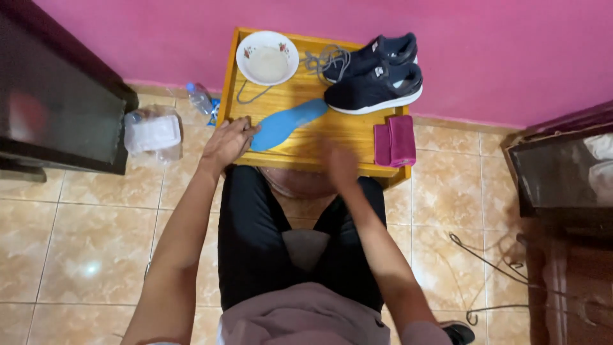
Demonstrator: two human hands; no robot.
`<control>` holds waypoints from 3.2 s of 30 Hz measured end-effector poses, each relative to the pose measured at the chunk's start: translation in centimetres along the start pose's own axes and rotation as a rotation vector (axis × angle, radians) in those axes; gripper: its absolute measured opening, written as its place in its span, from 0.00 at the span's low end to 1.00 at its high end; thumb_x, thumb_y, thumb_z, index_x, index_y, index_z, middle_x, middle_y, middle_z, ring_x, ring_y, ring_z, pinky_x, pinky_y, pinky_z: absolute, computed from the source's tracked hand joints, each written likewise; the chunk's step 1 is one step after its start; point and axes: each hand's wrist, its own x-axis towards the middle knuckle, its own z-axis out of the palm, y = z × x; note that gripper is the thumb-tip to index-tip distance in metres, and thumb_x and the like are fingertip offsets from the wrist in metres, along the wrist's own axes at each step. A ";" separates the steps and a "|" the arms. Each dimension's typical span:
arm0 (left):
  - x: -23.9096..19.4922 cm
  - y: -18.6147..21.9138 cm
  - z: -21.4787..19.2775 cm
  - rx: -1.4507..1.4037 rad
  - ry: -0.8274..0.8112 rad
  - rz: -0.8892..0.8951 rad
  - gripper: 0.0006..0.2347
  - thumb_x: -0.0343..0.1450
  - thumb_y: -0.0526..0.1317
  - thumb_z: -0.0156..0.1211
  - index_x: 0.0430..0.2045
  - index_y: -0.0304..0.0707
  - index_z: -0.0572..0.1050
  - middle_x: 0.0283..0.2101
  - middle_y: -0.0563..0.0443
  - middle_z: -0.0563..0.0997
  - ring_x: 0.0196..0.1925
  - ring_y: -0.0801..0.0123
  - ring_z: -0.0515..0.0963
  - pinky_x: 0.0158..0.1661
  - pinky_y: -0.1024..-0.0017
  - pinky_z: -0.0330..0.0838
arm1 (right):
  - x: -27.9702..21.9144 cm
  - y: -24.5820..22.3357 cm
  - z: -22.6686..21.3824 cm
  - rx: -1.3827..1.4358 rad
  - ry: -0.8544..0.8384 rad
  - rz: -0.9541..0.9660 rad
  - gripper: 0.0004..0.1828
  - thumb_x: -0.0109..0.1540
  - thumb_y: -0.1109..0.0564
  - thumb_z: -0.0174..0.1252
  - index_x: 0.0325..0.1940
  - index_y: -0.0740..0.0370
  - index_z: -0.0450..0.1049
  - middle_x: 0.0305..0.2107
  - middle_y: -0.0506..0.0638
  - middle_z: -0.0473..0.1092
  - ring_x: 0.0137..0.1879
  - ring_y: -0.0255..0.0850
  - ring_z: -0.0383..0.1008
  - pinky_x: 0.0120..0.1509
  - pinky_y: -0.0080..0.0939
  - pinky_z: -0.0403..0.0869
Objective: The person wipes a dark shoe insole with a pink cloth, then uses a toothbrush dipped in a bowl of liquid to scrub the insole thoroughly. The person handles the insole and toothbrush repeatedly to clean the surface.
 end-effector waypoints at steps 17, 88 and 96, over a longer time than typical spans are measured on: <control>-0.4 -0.7 2.6 0.032 0.013 0.000 0.15 0.76 0.42 0.46 0.56 0.58 0.75 0.42 0.61 0.70 0.47 0.70 0.77 0.52 0.69 0.65 | -3.5 -10.0 0.2 0.198 -0.088 0.005 0.19 0.68 0.42 0.44 0.62 0.33 0.71 0.36 0.50 0.80 0.46 0.49 0.81 0.49 0.55 0.79; 0.0 1.8 -3.0 0.008 -0.045 0.043 0.19 0.73 0.44 0.55 0.59 0.44 0.65 0.57 0.50 0.66 0.60 0.57 0.66 0.53 0.61 0.65 | 3.0 -3.8 -1.9 0.131 -0.164 0.179 0.21 0.68 0.47 0.46 0.51 0.60 0.80 0.33 0.69 0.78 0.46 0.67 0.80 0.52 0.66 0.76; 0.1 1.7 -3.3 0.035 -0.015 0.048 0.12 0.75 0.46 0.50 0.50 0.46 0.71 0.55 0.56 0.70 0.58 0.63 0.68 0.53 0.64 0.65 | 1.4 -8.2 -4.9 0.075 -0.167 0.073 0.24 0.69 0.41 0.47 0.44 0.58 0.83 0.27 0.65 0.78 0.42 0.63 0.81 0.47 0.64 0.77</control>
